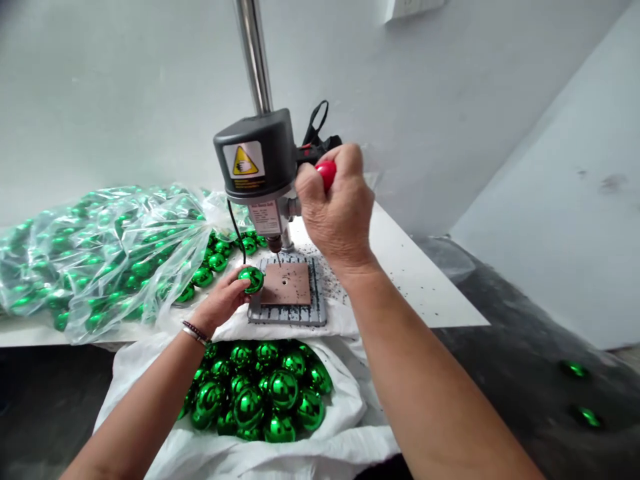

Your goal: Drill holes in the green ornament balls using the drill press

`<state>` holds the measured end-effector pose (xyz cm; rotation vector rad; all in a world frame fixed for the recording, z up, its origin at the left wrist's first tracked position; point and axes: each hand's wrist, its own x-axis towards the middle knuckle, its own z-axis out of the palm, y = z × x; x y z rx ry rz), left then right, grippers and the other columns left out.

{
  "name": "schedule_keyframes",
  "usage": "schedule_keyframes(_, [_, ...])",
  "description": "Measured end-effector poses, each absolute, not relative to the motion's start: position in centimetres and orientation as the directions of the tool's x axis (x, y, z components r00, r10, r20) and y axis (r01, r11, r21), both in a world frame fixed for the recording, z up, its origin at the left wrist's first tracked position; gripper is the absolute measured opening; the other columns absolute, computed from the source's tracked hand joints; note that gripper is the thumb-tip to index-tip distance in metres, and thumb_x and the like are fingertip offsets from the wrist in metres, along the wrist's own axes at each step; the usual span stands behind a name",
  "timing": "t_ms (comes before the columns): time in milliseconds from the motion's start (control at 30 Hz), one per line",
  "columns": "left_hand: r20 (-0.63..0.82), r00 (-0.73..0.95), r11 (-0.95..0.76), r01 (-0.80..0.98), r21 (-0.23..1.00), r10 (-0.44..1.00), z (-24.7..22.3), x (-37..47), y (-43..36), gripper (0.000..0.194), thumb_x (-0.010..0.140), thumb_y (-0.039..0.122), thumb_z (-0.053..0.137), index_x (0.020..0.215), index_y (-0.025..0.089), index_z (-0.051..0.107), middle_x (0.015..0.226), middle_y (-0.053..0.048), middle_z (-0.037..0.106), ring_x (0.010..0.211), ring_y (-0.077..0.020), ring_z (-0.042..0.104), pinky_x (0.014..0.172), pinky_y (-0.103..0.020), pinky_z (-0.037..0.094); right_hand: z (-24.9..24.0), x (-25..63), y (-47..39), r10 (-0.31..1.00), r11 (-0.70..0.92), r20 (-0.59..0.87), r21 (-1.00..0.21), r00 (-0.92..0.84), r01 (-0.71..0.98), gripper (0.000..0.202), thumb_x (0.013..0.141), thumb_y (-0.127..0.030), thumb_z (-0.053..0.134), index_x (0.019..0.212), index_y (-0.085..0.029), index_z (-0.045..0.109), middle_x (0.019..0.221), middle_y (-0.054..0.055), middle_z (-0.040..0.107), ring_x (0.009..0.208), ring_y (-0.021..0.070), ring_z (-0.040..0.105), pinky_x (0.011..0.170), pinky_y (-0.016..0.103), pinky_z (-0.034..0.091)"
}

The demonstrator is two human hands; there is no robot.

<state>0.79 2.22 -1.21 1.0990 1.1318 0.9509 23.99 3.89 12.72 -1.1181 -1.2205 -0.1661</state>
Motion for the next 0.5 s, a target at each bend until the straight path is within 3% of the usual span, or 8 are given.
schedule_keyframes(167, [-0.139, 0.27, 0.049, 0.316, 0.947, 0.953, 0.4, 2.6, 4.3, 0.058, 0.076, 0.042, 0.07, 0.128, 0.018, 0.06, 0.115, -0.007, 0.067, 0.094, -0.0176, 0.061, 0.071, -0.025, 0.051, 12.2, 24.6, 4.1, 0.477, 0.54, 0.825, -0.548, 0.304, 0.639, 0.019, 0.095, -0.041, 0.047, 0.09, -0.022, 0.043, 0.077, -0.002, 0.052, 0.069, 0.0073, 0.054, 0.065, 0.023, 0.047])
schedule_keyframes(267, [-0.184, 0.314, 0.049, 0.394, 0.918, 0.931, 0.7, 3.3, 5.2, 0.063, 0.076, 0.046, 0.07, 0.13, 0.017, 0.057, 0.117, -0.009, 0.065, 0.097, -0.0202, 0.061, 0.075, -0.03, 0.053, 12.0, 24.8, 4.1, 0.487, 0.543, 0.825, -0.544, 0.287, 0.64, 0.021, 0.096, -0.043, 0.046, 0.092, -0.022, 0.043, 0.08, -0.001, 0.053, 0.074, 0.0081, 0.057, 0.067, 0.024, 0.049])
schedule_keyframes(400, [-0.211, 0.327, 0.037, 0.469, 0.883, 0.921, 0.6, 3.9, 5.9, 0.062, 0.077, 0.047, 0.068, 0.129, 0.015, 0.055, 0.103, -0.007, 0.065, 0.086, -0.018, 0.06, 0.07, -0.03, 0.053, 12.2, 24.7, 4.0, 0.483, 0.542, 0.826, -0.542, 0.289, 0.643, 0.024, 0.096, -0.046, 0.045, 0.092, -0.022, 0.042, 0.08, -0.001, 0.05, 0.076, 0.0079, 0.057, 0.067, 0.023, 0.048])
schedule_keyframes(500, [-0.172, 0.359, -0.059, 0.549, 0.834, 0.917, 0.8, 4.2, 6.3, 0.055, 0.079, 0.045, 0.066, 0.125, 0.016, 0.057, 0.096, -0.004, 0.065, 0.084, -0.0173, 0.059, 0.072, -0.029, 0.052, 12.5, 24.5, 3.8, 0.471, 0.542, 0.83, -0.539, 0.298, 0.645, 0.025, 0.095, -0.046, 0.046, 0.091, -0.022, 0.042, 0.079, -0.001, 0.049, 0.072, 0.0065, 0.054, 0.067, 0.022, 0.047])
